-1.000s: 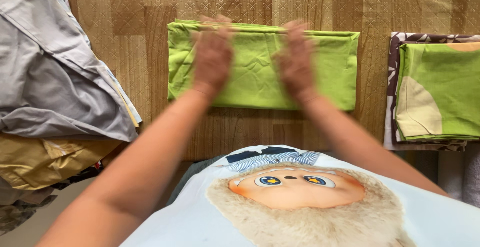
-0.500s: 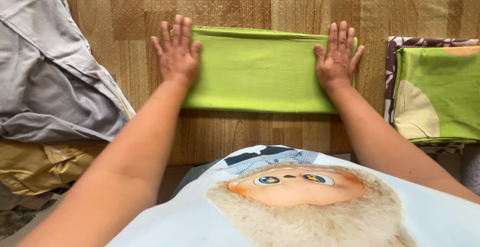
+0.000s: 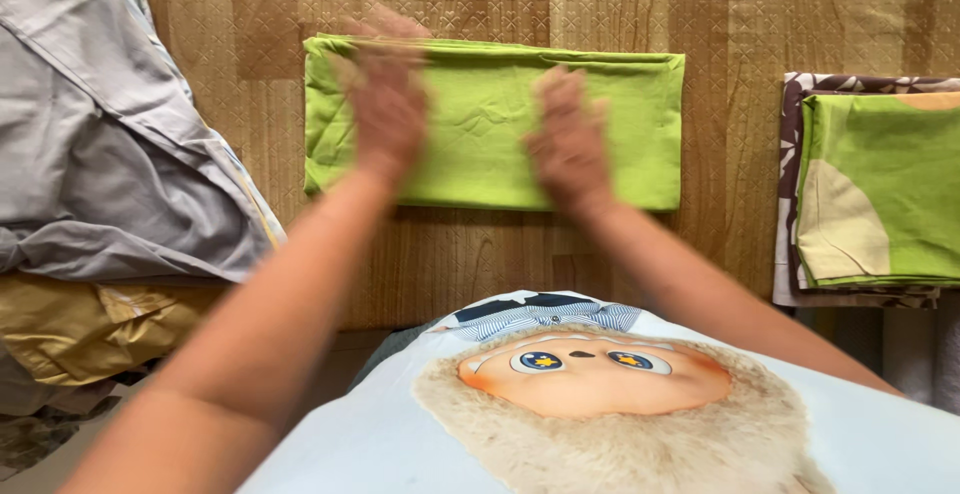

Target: The person folds several pieces of bedding on a table, including a green sheet with a circle pattern, a gray sheet, a yellow sheet with floral motifs, and a blue checkered sheet. Each item is smoothed, folded in half multiple times, and stacked on the right side of the table.

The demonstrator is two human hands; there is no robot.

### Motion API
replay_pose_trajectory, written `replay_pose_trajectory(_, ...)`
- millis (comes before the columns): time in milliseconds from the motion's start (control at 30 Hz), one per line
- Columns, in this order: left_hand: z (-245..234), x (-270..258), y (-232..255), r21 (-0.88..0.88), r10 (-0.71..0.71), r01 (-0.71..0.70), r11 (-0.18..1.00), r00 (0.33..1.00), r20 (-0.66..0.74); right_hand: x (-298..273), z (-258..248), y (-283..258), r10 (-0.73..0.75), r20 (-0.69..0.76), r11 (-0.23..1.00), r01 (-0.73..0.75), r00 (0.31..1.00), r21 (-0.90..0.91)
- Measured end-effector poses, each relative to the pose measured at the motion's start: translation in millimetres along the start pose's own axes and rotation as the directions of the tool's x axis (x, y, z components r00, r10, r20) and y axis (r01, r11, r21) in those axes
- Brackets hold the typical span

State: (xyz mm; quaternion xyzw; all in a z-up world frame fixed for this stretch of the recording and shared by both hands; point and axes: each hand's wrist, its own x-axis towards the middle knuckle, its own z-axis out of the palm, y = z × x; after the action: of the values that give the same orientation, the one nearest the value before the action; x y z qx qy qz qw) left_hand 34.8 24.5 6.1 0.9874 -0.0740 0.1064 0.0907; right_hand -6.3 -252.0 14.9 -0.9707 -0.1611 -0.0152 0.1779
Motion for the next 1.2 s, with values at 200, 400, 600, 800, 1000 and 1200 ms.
replay_pose_trajectory(200, 10.9, -80.1, 73.5, -0.068, 0.005, 0.031, 0.997, 0.881, 0.473, -34.5, 18.5, -20.6, -0.035, 0.188, 0.994, 0.053, 0.982, -0.093)
replay_pose_trajectory(400, -16.5, -81.0, -13.2, 0.061, -0.196, 0.188, 0.98, 0.897, 0.397, -40.5, -34.4, 51.5, 0.367, 0.182, 0.924, -0.336, 0.912, -0.182)
replay_pose_trajectory(600, -21.8, -59.3, -67.8, 0.035, -0.477, 0.496, 0.867, 0.81, 0.341, -17.5, -54.1, 79.1, 0.424, 0.145, 0.904, -0.408, 0.894, -0.129)
replay_pose_trajectory(800, -35.6, -66.1, -63.8, -0.076, -0.566, 0.607, 0.791, 0.774, 0.285, 48.1, -61.3, 80.8, 0.22, 0.129, 0.973, -0.208, 0.967, -0.103)
replay_pose_trajectory(1000, -53.7, -71.3, -63.6, 0.028, -0.588, 0.663, 0.748, 0.643, 0.49, 107.7, -46.0, 26.0, 0.072, 0.302, 0.997, -0.061, 0.951, -0.048)
replay_pose_trajectory(1200, -55.3, -43.7, -83.8, -0.123, -0.561, 0.658, 0.743, 0.712, 0.423, 132.8, -45.2, 34.2, 0.151, 0.517, 0.985, -0.171, 0.842, -0.01)
